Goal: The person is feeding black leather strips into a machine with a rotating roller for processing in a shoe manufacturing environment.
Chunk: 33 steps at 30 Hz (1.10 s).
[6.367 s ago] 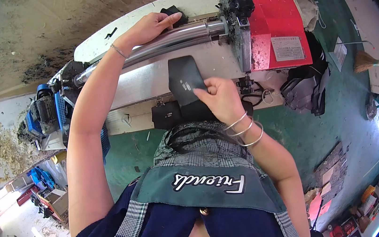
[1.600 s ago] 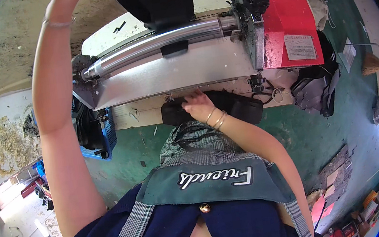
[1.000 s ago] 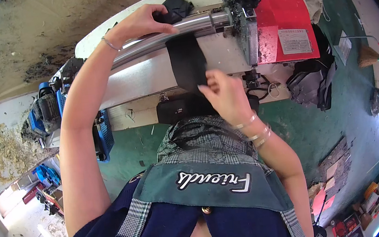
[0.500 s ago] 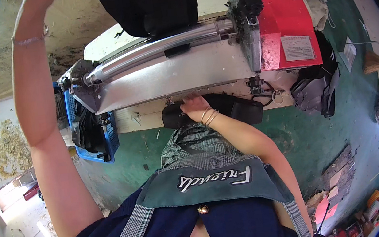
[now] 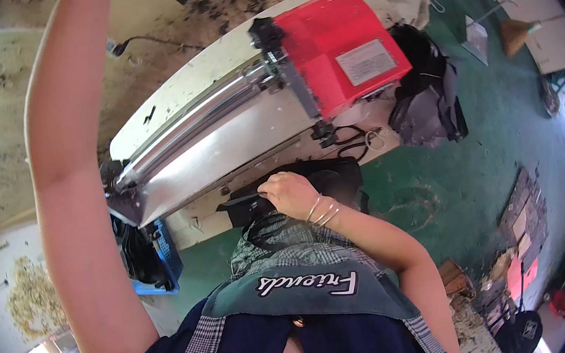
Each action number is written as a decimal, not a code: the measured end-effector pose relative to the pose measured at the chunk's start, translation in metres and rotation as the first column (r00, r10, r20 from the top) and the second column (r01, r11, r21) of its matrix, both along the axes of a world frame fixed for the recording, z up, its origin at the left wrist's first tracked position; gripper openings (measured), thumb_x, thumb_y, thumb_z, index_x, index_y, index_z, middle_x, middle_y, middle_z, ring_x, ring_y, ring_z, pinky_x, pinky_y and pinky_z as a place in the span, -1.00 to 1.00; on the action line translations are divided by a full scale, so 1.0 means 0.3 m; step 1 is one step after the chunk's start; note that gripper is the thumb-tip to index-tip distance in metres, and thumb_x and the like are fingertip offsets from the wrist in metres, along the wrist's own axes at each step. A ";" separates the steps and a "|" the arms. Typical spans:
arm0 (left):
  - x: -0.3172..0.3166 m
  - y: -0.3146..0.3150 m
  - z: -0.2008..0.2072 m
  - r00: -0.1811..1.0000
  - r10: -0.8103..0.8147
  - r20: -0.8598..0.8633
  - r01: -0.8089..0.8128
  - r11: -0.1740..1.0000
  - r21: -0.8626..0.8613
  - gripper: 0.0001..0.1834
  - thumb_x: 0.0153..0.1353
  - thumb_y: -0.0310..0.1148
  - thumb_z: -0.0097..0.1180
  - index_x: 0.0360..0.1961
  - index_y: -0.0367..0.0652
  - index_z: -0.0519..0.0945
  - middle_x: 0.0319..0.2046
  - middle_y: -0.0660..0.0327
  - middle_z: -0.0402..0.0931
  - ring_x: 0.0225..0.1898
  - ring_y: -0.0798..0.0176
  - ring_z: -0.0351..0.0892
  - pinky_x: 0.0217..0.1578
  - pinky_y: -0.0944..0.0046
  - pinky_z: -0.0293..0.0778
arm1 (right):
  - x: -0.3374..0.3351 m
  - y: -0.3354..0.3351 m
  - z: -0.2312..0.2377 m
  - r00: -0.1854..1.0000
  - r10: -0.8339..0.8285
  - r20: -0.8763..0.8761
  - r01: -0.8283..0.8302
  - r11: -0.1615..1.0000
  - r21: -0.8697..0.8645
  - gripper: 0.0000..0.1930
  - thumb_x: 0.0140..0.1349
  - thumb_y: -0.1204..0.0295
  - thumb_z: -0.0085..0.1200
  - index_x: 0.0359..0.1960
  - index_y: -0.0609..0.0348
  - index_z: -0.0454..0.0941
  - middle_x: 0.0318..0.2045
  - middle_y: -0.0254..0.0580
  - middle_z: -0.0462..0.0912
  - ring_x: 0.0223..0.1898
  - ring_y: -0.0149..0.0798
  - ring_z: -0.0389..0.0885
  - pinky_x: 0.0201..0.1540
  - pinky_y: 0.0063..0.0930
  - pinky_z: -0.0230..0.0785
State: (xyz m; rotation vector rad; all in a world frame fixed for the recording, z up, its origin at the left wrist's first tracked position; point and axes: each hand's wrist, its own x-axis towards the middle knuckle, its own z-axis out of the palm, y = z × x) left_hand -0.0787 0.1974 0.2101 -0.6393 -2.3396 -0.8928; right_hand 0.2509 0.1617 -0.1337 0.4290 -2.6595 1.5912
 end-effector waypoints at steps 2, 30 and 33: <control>-0.167 0.039 -0.106 0.846 -0.225 -0.482 0.256 0.967 -0.003 -0.73 -0.11 -0.63 0.04 -0.32 -0.32 0.65 -0.36 -0.21 0.58 -0.28 -0.21 0.58 -0.21 0.00 0.49 | 0.026 0.042 0.062 0.999 -0.038 0.026 0.040 0.997 -0.069 -0.86 0.15 0.44 0.07 -0.32 0.22 0.61 -0.38 -0.04 0.63 -0.26 -0.02 0.60 -0.14 -0.23 0.43; 0.382 -0.542 -0.875 0.790 0.141 0.597 0.313 0.745 -0.589 -0.46 0.37 0.05 -0.24 -0.05 -0.21 0.54 -0.08 -0.05 0.53 -0.10 -0.05 0.56 -0.10 0.01 0.47 | -0.055 0.090 0.218 0.848 -0.007 0.530 0.380 0.707 -0.597 -0.84 0.26 0.50 0.07 -0.30 0.42 0.52 -0.64 -0.30 0.44 -0.54 -0.61 0.31 -0.50 -0.60 0.23; 0.331 -0.549 -0.910 0.805 -0.166 0.570 0.450 0.796 -0.404 -0.38 0.36 0.13 -0.25 -0.02 -0.25 0.51 -0.09 -0.15 0.51 -0.06 -0.19 0.52 -0.02 -0.02 0.43 | -0.134 0.020 0.091 0.800 0.035 0.599 0.327 0.812 -0.484 -0.80 0.24 0.47 0.07 -0.32 0.46 0.52 -0.63 -0.18 0.50 -0.54 -0.56 0.41 -0.48 -0.51 0.28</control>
